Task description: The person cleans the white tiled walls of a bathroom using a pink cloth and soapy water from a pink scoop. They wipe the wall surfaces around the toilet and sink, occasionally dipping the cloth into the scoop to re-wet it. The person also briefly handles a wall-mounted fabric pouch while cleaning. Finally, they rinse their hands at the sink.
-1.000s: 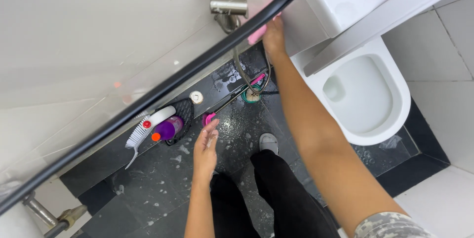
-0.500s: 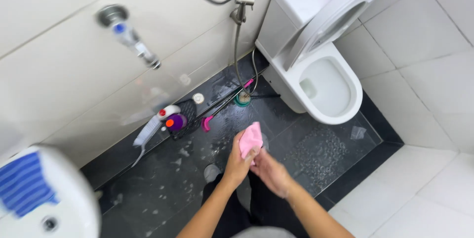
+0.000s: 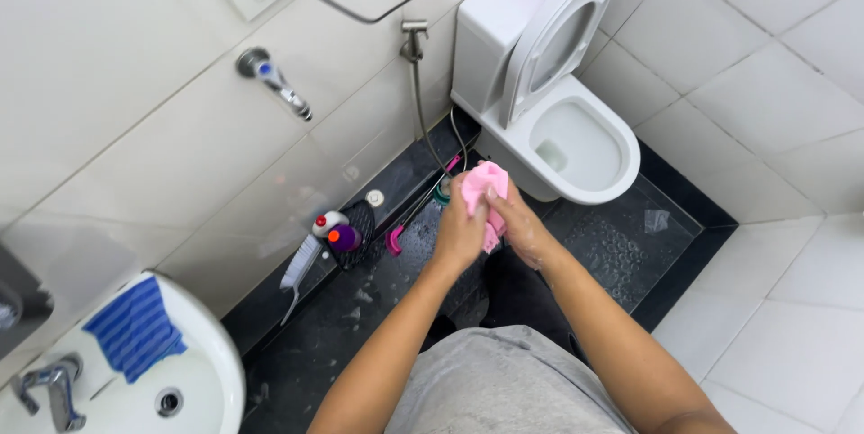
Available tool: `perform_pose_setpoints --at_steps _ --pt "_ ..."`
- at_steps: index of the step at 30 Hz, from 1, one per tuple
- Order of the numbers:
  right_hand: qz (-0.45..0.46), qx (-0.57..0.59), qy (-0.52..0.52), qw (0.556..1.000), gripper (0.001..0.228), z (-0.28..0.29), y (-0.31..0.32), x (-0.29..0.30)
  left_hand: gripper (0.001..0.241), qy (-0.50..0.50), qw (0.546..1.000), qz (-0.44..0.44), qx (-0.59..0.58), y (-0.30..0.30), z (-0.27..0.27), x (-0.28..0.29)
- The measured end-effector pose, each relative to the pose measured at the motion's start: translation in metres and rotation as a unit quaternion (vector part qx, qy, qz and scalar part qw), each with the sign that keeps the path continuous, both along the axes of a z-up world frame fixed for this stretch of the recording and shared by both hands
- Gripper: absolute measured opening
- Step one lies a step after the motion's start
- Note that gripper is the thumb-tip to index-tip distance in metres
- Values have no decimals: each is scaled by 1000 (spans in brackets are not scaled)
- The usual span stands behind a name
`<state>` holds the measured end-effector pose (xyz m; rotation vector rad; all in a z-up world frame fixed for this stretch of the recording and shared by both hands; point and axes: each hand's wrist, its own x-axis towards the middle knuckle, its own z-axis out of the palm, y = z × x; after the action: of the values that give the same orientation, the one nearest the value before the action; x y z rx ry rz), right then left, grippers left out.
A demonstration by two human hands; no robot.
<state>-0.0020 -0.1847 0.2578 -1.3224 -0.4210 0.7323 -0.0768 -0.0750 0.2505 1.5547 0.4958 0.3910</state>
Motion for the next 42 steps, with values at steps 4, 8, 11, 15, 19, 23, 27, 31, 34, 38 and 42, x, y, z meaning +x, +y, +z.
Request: perform_pose_setpoints --at_steps 4,8,11,15,19,23,27,31,34,38,42 --pt "-41 44 107 992 64 9 -16 56 71 49 979 -39 195 -27 21 76" --pt "-98 76 185 975 54 4 -40 173 95 11 939 -35 342 -45 6 189" --pt "-151 27 198 968 51 16 -51 268 100 -20 922 -42 383 -56 -1 264" --pt "-144 25 131 981 54 45 -45 419 97 63 942 -83 319 -37 26 330" --pt "-121 39 -71 989 62 86 7 563 87 150 955 -44 252 -15 26 351" --pt "-98 8 -222 970 53 80 77 669 82 152 967 49 201 -3 30 350" --pt "-113 23 -318 941 55 31 114 717 80 166 966 93 173 6 23 344" --pt "99 -499 -482 714 47 -16 135 741 77 166 963 126 169 13 25 332" --pt "72 -468 -513 716 39 27 134 684 73 187 959 162 140 14 14 311" --pt "13 -178 -425 887 24 87 95 564 67 191 949 226 106 4 5 261" --pt "218 -11 -207 954 8 -5 76 480 60 161 937 308 35 -7 -18 204"
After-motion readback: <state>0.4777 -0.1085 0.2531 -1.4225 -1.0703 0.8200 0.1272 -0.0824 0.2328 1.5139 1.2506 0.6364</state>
